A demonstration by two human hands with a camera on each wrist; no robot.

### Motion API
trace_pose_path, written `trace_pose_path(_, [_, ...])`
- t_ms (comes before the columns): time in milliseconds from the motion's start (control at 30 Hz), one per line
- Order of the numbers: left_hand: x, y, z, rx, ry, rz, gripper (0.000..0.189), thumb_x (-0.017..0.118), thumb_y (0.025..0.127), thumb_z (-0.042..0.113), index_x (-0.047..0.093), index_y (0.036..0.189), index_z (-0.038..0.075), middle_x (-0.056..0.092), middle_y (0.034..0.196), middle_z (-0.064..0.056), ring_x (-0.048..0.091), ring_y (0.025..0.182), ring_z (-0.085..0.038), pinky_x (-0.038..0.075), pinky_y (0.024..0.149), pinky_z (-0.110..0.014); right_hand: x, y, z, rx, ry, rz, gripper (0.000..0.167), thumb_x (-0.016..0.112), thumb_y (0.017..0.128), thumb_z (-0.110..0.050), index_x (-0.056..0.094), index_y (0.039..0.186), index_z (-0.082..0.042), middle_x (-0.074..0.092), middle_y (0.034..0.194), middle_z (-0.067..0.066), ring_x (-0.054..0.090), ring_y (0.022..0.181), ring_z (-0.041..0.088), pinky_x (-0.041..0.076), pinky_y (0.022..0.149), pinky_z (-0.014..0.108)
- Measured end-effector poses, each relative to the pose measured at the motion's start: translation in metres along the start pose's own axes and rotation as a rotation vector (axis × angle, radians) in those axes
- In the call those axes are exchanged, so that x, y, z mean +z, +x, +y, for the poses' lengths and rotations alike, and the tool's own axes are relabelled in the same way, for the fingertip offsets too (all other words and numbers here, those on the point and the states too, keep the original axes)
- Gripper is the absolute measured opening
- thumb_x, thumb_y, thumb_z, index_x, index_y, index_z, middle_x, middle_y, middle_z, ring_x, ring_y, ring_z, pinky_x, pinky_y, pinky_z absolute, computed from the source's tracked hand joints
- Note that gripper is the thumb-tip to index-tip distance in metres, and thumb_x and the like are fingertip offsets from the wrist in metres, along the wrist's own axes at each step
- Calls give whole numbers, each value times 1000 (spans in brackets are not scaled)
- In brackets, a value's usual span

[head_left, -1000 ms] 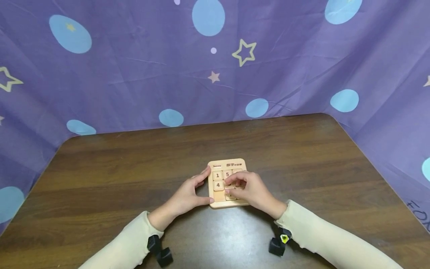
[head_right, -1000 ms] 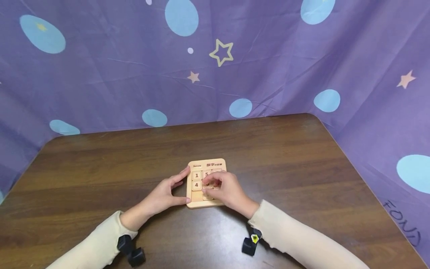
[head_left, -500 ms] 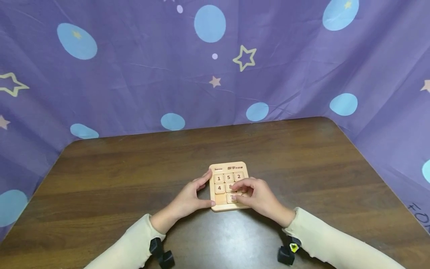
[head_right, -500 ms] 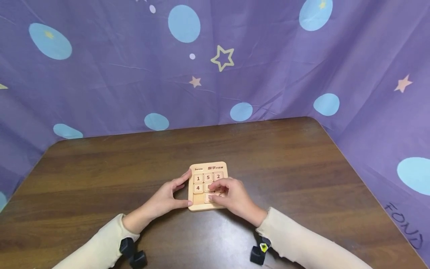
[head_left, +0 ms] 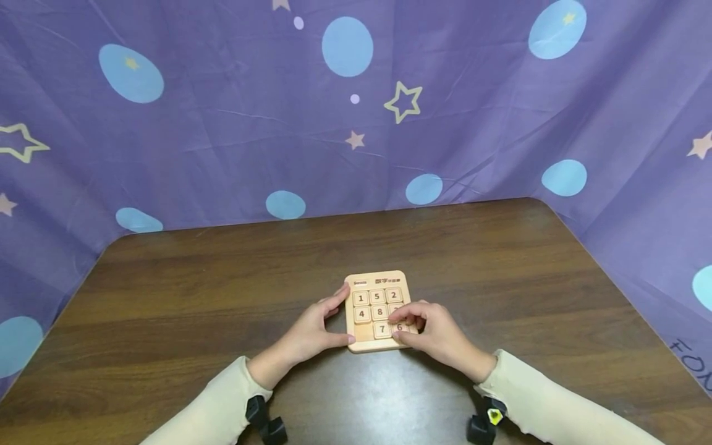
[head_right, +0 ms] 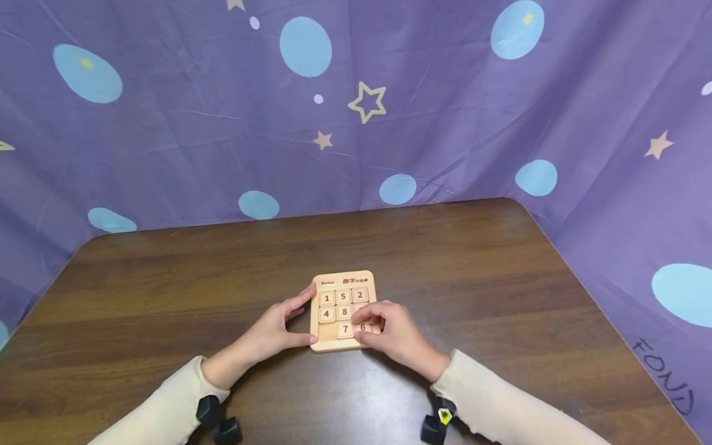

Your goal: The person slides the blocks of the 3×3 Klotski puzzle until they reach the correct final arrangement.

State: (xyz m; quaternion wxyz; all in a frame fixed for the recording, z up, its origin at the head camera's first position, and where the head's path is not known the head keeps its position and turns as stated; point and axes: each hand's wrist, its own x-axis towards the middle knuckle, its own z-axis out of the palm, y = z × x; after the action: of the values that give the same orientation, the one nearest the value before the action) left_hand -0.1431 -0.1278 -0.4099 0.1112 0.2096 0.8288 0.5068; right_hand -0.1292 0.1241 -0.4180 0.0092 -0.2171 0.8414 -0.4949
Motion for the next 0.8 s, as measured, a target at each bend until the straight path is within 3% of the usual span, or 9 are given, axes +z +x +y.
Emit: trace_pose_path(800, [-1,2,-2,-4,13,-13,88,79,71,5,30,144,-5,25,152,-15,27,139,-28,32,110,-43,5,2,1,-9,-58,19,25,74,70,-4,72,94,-12,58,76,-5,47,69,8,43,59,19])
